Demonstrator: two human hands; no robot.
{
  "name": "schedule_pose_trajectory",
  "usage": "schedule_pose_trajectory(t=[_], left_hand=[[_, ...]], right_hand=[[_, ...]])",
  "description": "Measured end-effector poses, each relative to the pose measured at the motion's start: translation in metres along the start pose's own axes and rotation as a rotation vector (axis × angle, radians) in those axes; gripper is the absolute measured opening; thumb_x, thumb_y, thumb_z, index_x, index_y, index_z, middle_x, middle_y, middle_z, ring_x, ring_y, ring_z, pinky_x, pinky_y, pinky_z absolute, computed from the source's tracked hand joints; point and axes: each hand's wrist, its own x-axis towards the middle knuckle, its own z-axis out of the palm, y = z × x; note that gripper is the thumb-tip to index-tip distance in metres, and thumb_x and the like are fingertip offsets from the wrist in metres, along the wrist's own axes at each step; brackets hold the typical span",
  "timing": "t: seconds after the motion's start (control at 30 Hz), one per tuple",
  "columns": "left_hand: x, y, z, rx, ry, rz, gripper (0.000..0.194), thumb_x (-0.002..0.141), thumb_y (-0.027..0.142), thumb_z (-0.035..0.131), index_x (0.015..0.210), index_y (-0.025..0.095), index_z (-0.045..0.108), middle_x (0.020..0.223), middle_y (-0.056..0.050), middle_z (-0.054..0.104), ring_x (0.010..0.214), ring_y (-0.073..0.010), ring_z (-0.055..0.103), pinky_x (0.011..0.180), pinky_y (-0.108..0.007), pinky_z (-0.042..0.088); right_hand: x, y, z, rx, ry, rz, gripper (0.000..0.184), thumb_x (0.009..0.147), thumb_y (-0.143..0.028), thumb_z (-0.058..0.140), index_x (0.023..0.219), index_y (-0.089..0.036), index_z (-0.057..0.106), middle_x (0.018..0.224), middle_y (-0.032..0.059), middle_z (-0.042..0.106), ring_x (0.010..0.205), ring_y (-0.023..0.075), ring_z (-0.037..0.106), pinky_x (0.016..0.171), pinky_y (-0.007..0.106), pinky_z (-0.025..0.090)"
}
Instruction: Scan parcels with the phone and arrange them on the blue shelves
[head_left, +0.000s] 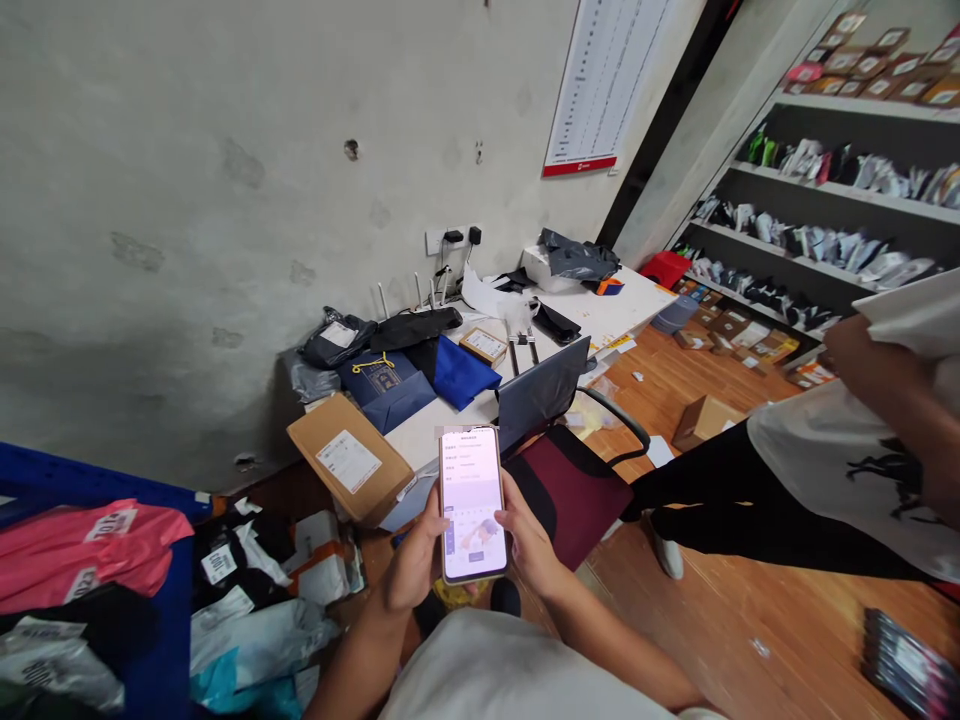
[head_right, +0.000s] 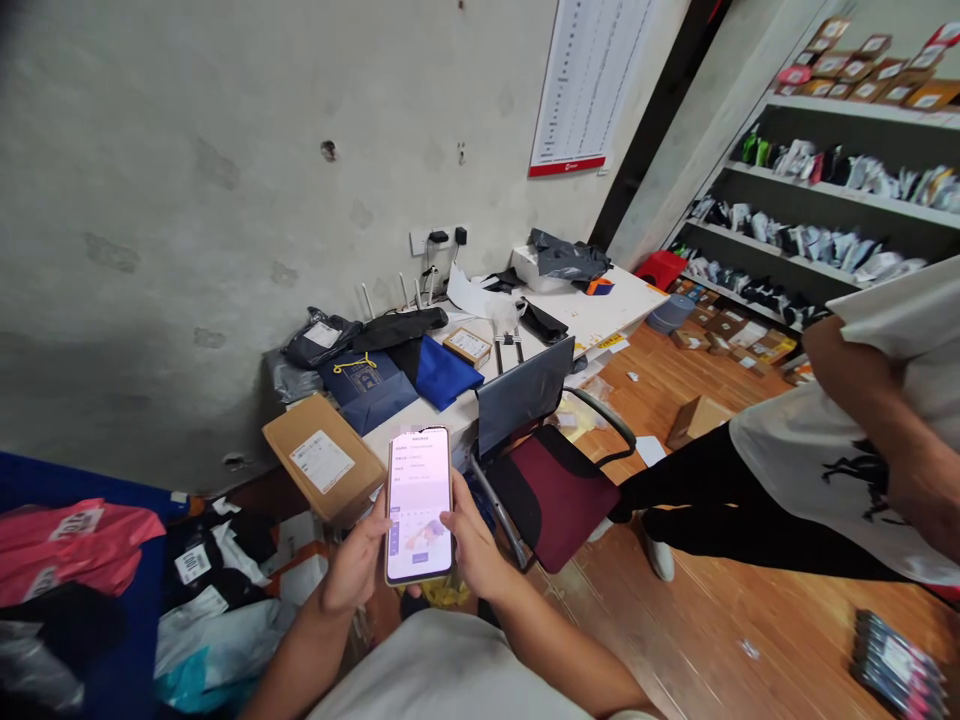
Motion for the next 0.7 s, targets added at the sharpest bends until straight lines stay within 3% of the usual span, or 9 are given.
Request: schedule_pose_trajectory(t=[0.13,0.33,0.47,0.6,0.7], left_hand=[[-0.001,-0.001,0.002,-0.024,-0.017,0.017,0.077,0.080,0.034,0.053,0.149,0.034,0.020,0.138,-0.008,0.050,0.104,-0.0296,0.060,0.071,-0.035,0.058],[-0.002,-0.003,0.002,0.030,0.019,-0.016,0.078,0.080,0.035,0.052,0.150,0.036,0.018,0.138,-0.009,0.050,0.101,-0.0310,0.061,0.062,-0.035,0.058],[0.000,-0.002,0.005,-0.003,0.001,0.005,0.077,0.078,0.035,0.053,0.149,0.033,0.024,0.136,-0.008,0.052,0.103,-0.0310,0.061,0.066,-0.036,0.059],[0.002,0.000,0.006,0.006,0.005,0.000,0.078,0.077,0.034,0.053,0.149,0.034,0.024,0.137,-0.006,0.052,0.105,-0.0312,0.060,0.067,-0.035,0.059],[0.002,0.000,0.006,0.001,-0.014,-0.005,0.080,0.077,0.035,0.054,0.150,0.035,0.022,0.137,-0.005,0.052,0.107,-0.0322,0.060,0.069,-0.037,0.058]], right_hand=[[0.001,0.003,-0.003,-0.015,0.007,-0.037,0.054,0.085,-0.021,0.050,0.138,-0.028,0.043,0.132,0.0018,0.058,0.113,0.0237,0.057,0.092,0.035,0.045],[-0.002,0.002,-0.005,0.051,0.006,-0.050,0.061,0.079,-0.021,0.053,0.139,-0.027,0.042,0.135,0.0034,0.056,0.122,0.0272,0.052,0.098,0.041,0.043],[-0.007,-0.008,-0.005,0.014,-0.112,0.031,0.089,0.066,-0.011,0.061,0.146,-0.033,0.027,0.142,0.0030,0.049,0.124,0.0277,0.050,0.088,0.038,0.049],[-0.011,-0.019,-0.002,-0.102,-0.190,0.020,0.098,0.070,-0.015,0.069,0.149,-0.033,0.014,0.149,0.0071,0.037,0.127,0.0287,0.047,0.088,0.040,0.050],[-0.012,-0.021,-0.001,-0.159,-0.181,-0.014,0.095,0.073,-0.017,0.070,0.149,-0.032,0.015,0.150,0.0076,0.035,0.131,0.0265,0.042,0.099,0.041,0.044]])
